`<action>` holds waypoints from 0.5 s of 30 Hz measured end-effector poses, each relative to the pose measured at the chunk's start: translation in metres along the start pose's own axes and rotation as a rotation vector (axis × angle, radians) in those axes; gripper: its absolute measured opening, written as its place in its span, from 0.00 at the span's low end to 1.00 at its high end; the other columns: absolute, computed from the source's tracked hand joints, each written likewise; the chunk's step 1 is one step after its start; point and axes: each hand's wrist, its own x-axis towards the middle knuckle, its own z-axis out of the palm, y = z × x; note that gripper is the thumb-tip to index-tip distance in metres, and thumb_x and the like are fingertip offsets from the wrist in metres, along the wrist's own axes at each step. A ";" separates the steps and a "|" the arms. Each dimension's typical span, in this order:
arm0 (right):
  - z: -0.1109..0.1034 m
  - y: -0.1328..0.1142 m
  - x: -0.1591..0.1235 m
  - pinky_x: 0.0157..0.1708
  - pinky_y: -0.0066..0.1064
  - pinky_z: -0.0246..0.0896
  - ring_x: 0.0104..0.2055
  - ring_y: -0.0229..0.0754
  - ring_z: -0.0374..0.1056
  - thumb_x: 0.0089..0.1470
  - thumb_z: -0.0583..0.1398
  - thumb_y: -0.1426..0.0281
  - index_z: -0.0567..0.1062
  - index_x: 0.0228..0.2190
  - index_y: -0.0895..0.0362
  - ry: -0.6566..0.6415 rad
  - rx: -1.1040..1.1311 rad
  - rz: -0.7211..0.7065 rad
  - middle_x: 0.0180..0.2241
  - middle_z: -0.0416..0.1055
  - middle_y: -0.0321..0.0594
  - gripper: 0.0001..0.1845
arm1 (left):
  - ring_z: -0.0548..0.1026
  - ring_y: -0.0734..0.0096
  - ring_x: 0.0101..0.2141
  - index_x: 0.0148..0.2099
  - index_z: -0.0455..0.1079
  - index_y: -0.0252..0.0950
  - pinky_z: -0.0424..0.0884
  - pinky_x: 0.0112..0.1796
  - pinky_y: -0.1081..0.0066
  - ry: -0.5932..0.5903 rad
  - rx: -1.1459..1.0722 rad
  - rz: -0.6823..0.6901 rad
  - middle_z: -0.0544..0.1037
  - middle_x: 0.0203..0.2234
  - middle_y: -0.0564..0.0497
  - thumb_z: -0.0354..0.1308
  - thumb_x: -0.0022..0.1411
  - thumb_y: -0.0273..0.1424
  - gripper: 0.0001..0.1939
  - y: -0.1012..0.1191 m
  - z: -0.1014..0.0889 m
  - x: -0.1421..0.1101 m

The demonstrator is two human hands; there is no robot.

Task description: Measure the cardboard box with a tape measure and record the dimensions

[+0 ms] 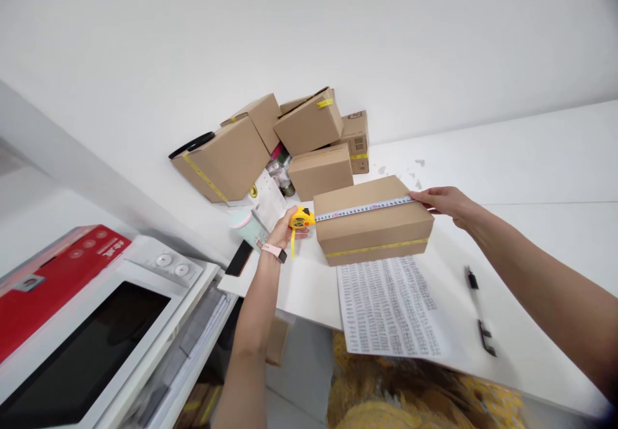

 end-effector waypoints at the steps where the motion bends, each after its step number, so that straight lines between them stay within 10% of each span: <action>1: 0.000 -0.002 -0.001 0.37 0.38 0.64 0.40 0.51 0.71 0.44 0.70 0.55 0.75 0.21 0.55 0.019 -0.040 -0.008 0.31 0.77 0.45 0.18 | 0.80 0.63 0.25 0.49 0.75 0.30 0.78 0.32 0.64 0.003 0.006 0.014 0.83 0.34 0.41 0.62 0.59 0.50 0.28 0.000 0.000 -0.001; 7: 0.002 -0.018 -0.007 0.29 0.38 0.59 0.32 0.51 0.70 0.48 0.67 0.58 0.72 0.17 0.54 0.096 -0.415 -0.090 0.22 0.72 0.43 0.17 | 0.80 0.63 0.28 0.44 0.75 0.31 0.77 0.32 0.64 0.044 0.034 0.163 0.82 0.35 0.42 0.66 0.54 0.48 0.26 -0.003 0.006 -0.013; 15: -0.003 -0.046 -0.002 0.34 0.31 0.66 0.35 0.42 0.71 0.62 0.56 0.60 0.71 0.29 0.55 0.031 -0.115 -0.309 0.33 0.78 0.47 0.14 | 0.76 0.73 0.26 0.48 0.71 0.34 0.74 0.31 0.71 -0.035 0.036 0.340 0.80 0.39 0.46 0.70 0.53 0.44 0.25 -0.010 0.039 -0.102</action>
